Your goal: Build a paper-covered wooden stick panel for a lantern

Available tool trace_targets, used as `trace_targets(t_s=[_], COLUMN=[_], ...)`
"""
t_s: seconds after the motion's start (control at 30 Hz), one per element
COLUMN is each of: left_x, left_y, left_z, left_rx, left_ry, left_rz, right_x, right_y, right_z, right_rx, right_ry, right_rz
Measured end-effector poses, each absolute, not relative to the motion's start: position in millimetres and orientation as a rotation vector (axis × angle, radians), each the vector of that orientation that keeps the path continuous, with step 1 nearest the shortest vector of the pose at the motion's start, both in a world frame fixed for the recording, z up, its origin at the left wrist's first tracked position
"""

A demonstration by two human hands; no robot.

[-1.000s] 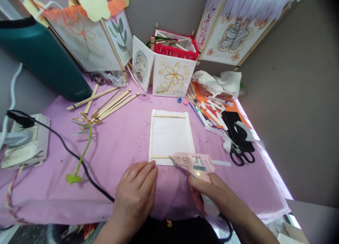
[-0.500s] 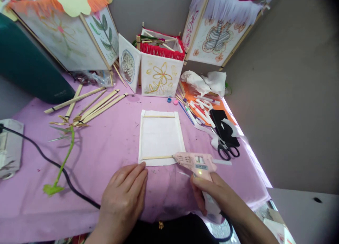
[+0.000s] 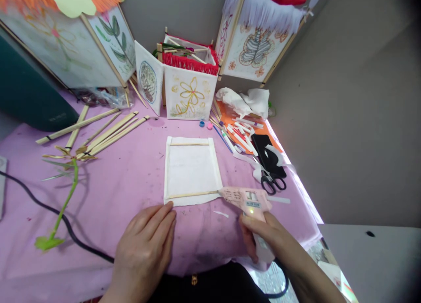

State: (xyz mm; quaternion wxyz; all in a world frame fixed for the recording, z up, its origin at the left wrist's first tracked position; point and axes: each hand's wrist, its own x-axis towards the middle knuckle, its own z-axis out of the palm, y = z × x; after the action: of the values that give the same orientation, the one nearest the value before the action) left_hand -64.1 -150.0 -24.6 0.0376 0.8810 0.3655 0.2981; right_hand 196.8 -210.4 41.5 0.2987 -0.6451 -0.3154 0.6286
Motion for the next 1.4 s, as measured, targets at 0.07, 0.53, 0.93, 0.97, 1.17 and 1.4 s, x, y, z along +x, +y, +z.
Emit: trace_targets(t_s=[0.07,0.53,0.93,0.97,1.17,1.4], left_x=[-64,-65,-63,-63,-63,-62], left_y=[-150,-150,-147,-147,-146,-147], left_z=[-25,-27,-22,-21,-22,-22], left_rx=[2.710,2.724,2.700,2.699,2.697,2.684], left_ry=[1.117,1.100,1.093,1.093,1.105,1.103], left_rz=[0.911,0.931,0.962,0.968,0.983,0.978], right_x=[198,203,201,200,197,198], right_y=[-211,-217,-220,-218,-215,-216], right_z=[41,41,51,53,56,53], right_rx=[-1.715,-1.740,-1.767,-1.778,-1.827,-1.843], right_ry=[-0.862,-0.949,-0.949,-0.963,-1.045,-1.049], right_rz=[1.654,1.612,1.570,1.572,1.569,1.572])
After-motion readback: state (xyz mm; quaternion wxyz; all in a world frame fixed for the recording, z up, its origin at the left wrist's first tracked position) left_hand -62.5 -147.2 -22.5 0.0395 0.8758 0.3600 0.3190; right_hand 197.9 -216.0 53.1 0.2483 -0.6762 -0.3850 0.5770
